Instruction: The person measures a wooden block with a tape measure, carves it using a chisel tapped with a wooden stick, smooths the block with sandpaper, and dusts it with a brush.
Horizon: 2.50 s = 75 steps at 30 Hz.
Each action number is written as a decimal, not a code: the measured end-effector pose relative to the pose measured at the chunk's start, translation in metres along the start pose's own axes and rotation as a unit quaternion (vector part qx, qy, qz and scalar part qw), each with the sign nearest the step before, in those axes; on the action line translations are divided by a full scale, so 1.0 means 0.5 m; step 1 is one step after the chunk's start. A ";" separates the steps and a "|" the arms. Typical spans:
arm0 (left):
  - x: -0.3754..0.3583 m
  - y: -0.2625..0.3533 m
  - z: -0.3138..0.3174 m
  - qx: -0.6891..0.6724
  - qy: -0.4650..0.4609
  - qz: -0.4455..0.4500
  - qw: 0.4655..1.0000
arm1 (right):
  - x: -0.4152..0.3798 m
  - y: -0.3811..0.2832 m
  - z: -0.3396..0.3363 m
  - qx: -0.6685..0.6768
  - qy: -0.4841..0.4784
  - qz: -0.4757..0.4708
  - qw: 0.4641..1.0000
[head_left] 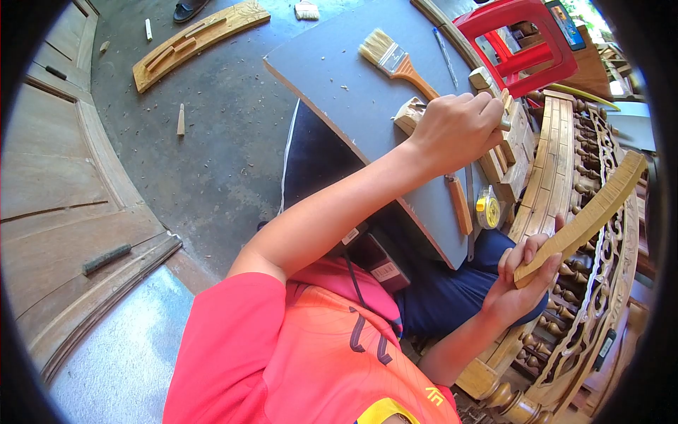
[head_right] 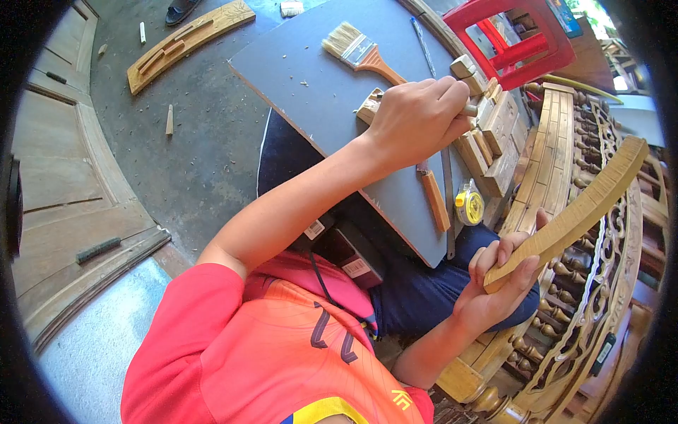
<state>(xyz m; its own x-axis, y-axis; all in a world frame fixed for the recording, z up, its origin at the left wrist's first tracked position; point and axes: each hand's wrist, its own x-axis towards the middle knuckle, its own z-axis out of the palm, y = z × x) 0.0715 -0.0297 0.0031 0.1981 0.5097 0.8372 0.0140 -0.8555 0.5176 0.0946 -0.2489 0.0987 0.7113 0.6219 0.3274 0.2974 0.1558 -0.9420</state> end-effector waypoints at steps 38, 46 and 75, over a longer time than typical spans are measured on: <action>0.017 -0.011 0.009 0.009 -0.006 -0.052 0.999 | 0.046 0.073 -0.053 -0.158 -0.108 0.096 0.977; 0.013 -0.010 0.015 0.014 -0.010 -0.057 0.998 | 0.044 0.063 -0.011 -0.040 -0.025 0.091 0.995; 0.004 -0.004 0.018 -0.003 -0.027 0.008 1.000 | 0.031 0.067 -0.025 -0.038 -0.010 0.088 0.995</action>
<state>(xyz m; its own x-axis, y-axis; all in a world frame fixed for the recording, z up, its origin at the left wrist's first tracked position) 0.0807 -0.0278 0.0019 0.2509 0.4906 0.8345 0.0056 -0.8628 0.5056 0.1237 -0.2434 0.0730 0.7443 0.6492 0.1565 0.2177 -0.0143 -0.9759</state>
